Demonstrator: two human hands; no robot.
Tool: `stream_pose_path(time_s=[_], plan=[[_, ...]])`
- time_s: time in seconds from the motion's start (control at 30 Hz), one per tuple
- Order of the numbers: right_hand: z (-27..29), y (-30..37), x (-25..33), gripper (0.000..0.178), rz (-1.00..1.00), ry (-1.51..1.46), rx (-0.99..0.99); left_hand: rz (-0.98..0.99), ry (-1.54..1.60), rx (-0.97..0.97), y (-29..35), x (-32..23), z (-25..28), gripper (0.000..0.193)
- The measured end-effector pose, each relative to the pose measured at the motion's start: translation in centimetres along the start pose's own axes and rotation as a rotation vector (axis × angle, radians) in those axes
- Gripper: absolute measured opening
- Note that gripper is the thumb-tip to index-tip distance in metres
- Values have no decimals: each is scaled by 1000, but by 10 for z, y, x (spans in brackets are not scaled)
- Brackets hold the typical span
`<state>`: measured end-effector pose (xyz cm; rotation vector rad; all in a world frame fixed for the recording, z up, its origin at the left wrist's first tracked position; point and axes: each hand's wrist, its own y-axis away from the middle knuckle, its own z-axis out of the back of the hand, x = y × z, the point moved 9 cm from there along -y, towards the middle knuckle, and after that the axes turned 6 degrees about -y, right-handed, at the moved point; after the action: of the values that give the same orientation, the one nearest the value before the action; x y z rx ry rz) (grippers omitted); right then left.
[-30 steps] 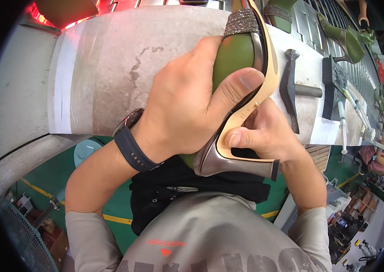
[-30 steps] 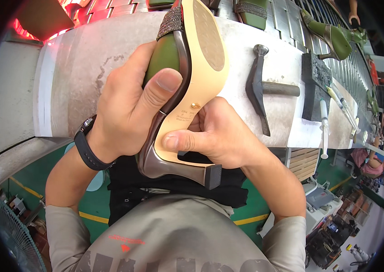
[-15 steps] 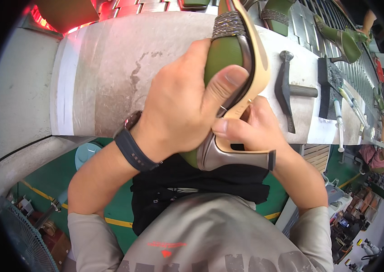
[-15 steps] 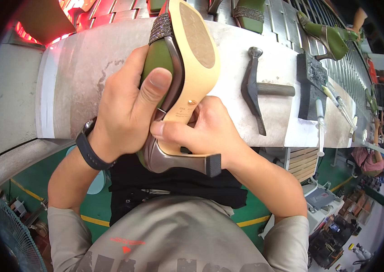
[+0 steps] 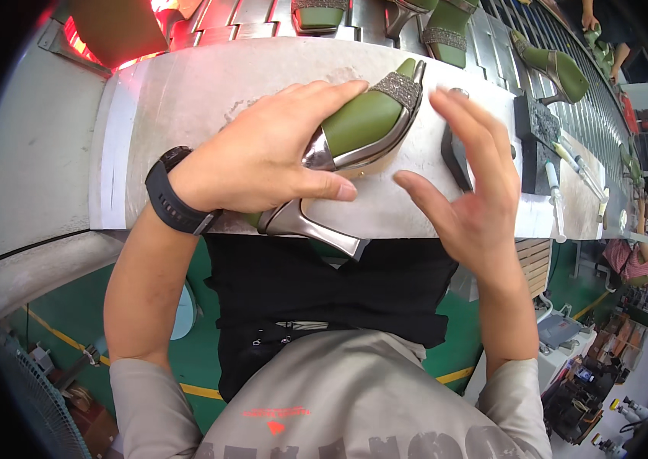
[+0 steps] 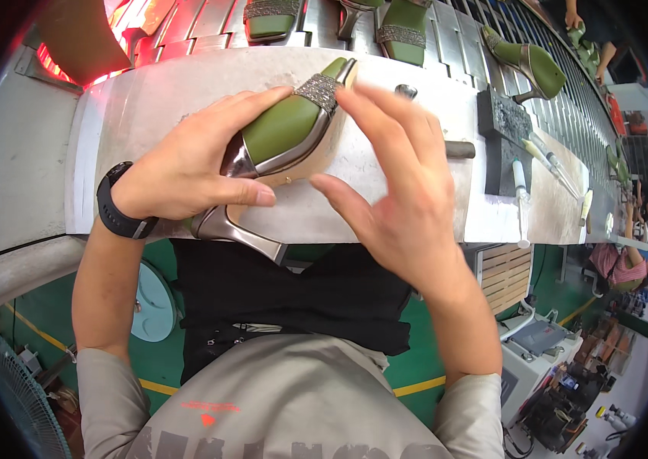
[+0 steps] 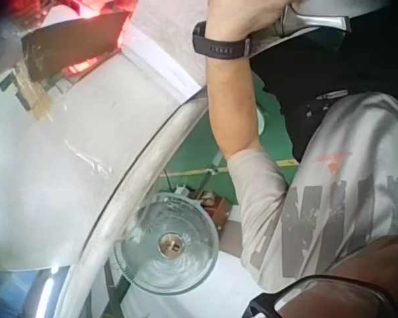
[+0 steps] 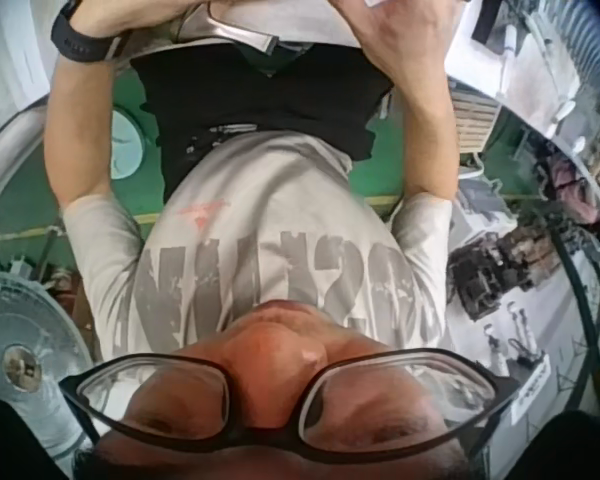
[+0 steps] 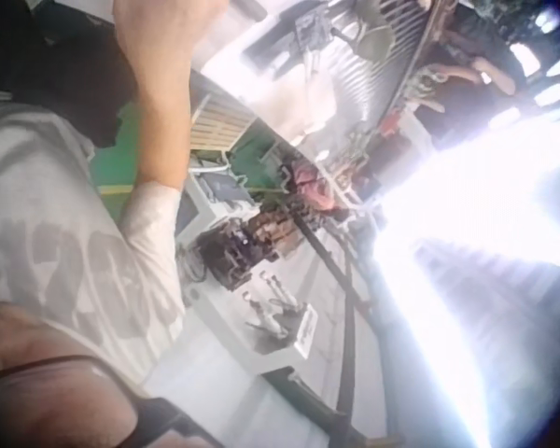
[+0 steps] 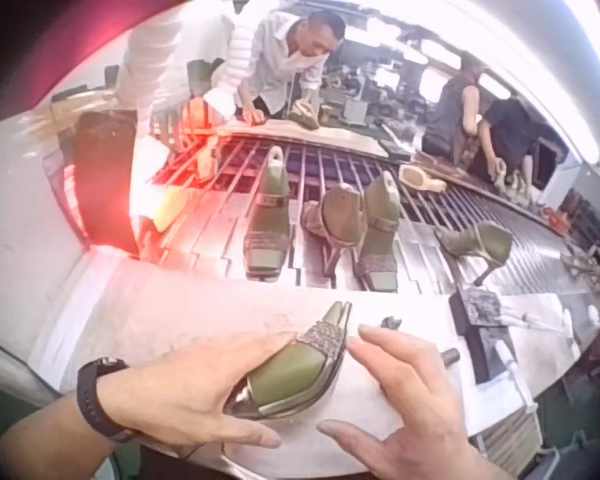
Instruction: The person attaches a sole to a shoe. The person brushes adhesive onto the bottom of a shoe, presses the sole onto the shoe by hand, and hammers around the edge of the sole to secure it.
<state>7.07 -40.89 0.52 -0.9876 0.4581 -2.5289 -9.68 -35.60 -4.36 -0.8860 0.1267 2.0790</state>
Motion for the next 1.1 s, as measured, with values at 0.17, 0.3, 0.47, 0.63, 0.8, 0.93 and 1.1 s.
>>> stream_pose_path(time_s=[0.17, 0.3, 0.47, 0.63, 0.8, 0.93, 1.1], plan=[[-25, -23, -12, 82, 146, 45, 172, 3, 25, -48, -3, 3, 0, 89], [-26, -23, -16, 85, 61, 34, 190, 104, 61, -51, -10, -7, -2, 81], [-26, -31, -8, 81, 12, 142, 200, 321, 129, -24, -15, 1, -4, 73], [10, 5, -58, 64, -55, 38, 6, 148, 123, -1, -9, -4, -4, 75], [34, 39, -92, 53, -143, 2, 202, 181, -19, 137, -16, -21, -12, 92], [26, 31, -72, 56, 66, 285, 258, 162, -77, 96, -36, -39, -26, 103], [30, 36, -80, 33, -151, 11, 73, 109, -189, 86, -38, -41, -28, 108]])
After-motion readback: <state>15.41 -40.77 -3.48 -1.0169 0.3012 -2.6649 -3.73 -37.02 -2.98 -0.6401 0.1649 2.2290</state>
